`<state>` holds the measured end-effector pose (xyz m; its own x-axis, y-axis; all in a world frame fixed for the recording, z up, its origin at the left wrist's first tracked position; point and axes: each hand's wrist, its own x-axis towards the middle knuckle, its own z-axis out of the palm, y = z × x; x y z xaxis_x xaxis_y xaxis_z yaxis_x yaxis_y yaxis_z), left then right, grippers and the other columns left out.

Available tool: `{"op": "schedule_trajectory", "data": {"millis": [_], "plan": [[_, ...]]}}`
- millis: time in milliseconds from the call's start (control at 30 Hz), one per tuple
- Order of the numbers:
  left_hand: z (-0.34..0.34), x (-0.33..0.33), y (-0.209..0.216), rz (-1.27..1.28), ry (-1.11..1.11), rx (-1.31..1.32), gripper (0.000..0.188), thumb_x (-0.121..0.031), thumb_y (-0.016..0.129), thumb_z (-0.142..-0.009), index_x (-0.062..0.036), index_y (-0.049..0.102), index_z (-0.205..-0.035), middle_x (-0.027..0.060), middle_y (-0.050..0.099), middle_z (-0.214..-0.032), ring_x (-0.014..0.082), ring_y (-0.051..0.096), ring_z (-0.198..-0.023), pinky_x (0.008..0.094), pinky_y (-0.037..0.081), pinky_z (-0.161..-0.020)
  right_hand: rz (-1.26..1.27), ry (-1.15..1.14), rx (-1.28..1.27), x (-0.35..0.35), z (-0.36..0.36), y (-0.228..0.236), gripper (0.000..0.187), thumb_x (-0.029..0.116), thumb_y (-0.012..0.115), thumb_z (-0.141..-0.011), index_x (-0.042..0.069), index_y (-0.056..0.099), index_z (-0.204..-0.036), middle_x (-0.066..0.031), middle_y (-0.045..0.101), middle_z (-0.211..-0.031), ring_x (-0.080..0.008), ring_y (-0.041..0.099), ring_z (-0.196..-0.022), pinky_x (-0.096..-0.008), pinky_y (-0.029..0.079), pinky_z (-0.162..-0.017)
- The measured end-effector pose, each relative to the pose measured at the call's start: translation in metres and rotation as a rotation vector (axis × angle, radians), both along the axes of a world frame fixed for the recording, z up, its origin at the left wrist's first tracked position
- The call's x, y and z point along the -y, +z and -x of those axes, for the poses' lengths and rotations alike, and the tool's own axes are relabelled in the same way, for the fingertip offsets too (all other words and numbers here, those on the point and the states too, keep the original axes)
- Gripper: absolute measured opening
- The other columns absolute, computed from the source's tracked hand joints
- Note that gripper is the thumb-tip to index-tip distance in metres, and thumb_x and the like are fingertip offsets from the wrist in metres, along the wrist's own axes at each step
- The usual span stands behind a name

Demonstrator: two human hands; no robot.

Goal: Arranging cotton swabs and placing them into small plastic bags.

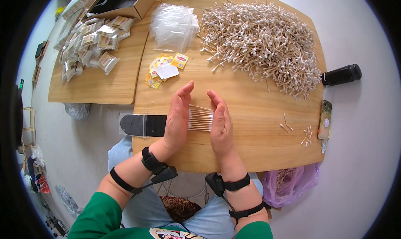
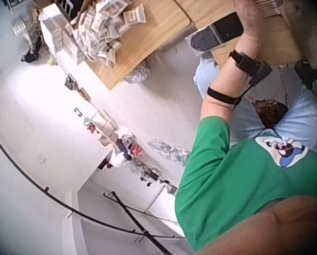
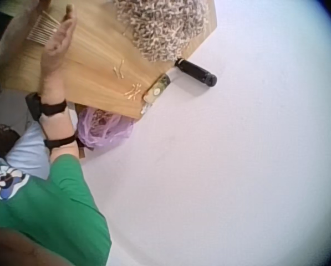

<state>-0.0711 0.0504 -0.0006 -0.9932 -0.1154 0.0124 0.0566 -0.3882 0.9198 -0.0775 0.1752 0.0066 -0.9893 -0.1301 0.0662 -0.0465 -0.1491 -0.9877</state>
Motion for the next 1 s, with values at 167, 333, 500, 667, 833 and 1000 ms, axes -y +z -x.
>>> {"op": "schedule_trajectory", "data": {"millis": [167, 333, 500, 667, 833, 1000], "plan": [[0.001, 0.01, 0.001, 0.041, -0.039, -0.007, 0.053, -0.037, 0.027, -0.108, -0.0001, 0.036, -0.144, 0.0121, 0.037, -0.15, 0.0218, 0.027, -0.143, 0.0372, 0.016, -0.119, 0.157, -0.108, 0.051, -0.003, -0.002, 0.002, 0.054, 0.037, 0.024, -0.108, -0.006, 0.044, -0.135, -0.0167, 0.049, -0.137, -0.0241, 0.041, -0.134, -0.0363, 0.027, -0.117], [-0.002, 0.017, 0.011, 1.064, -0.214, -0.23, 0.056, -0.038, 0.04, -0.103, -0.0016, 0.036, -0.146, 0.0146, 0.032, -0.155, 0.0285, 0.026, -0.146, 0.0426, 0.018, -0.119, -0.041, -0.172, 0.019, -0.025, 0.0, 0.001, 0.05, 0.036, 0.026, -0.108, -0.003, 0.051, -0.128, -0.0126, 0.055, -0.129, -0.0206, 0.049, -0.122, -0.034, 0.036, -0.109], [-0.019, 0.017, 0.007, 1.582, -0.385, -0.339, 0.071, -0.043, 0.05, -0.096, -0.0041, 0.03, -0.151, 0.0131, 0.026, -0.158, 0.0279, 0.019, -0.149, 0.0461, 0.009, -0.121, -0.389, -0.183, 0.009, -0.039, -0.001, 0.021, 0.042, 0.025, 0.035, -0.107, -0.001, 0.067, -0.102, -0.009, 0.065, -0.096, -0.0181, 0.058, -0.091, -0.0331, 0.047, -0.082], [-0.018, 0.013, 0.006, 1.607, -0.354, -0.33, 0.069, -0.044, 0.048, -0.096, -0.0045, 0.031, -0.151, 0.0124, 0.026, -0.159, 0.0271, 0.02, -0.148, 0.0457, 0.009, -0.121, -0.668, -0.016, -0.197, -0.051, -0.001, 0.023, 0.034, 0.014, 0.049, -0.095, 0.002, 0.07, -0.07, -0.0108, 0.058, -0.069, -0.0255, 0.054, -0.072, -0.0355, 0.045, -0.068], [-0.018, 0.012, 0.004, 1.662, -0.348, -0.334, 0.064, -0.038, 0.047, -0.098, -0.0051, 0.032, -0.15, 0.0118, 0.027, -0.159, 0.0263, 0.02, -0.148, 0.0453, 0.011, -0.121, -0.738, 0.059, -0.259, -0.054, -0.004, 0.026, 0.03, 0.012, 0.051, -0.092, 0.004, 0.073, -0.073, -0.0102, 0.056, -0.069, -0.0262, 0.052, -0.071, -0.0369, 0.044, -0.067], [-0.018, 0.012, 0.0, 1.629, -0.32, -0.331, 0.06, -0.03, 0.048, -0.097, -0.0065, 0.033, -0.15, 0.0109, 0.027, -0.158, 0.0254, 0.021, -0.148, 0.0445, 0.012, -0.121, -0.769, 0.083, -0.278, -0.053, -0.006, 0.025, 0.031, 0.011, 0.049, -0.092, 0.004, 0.075, -0.076, -0.0104, 0.056, -0.07, -0.0261, 0.052, -0.072, -0.0372, 0.044, -0.067]]}}
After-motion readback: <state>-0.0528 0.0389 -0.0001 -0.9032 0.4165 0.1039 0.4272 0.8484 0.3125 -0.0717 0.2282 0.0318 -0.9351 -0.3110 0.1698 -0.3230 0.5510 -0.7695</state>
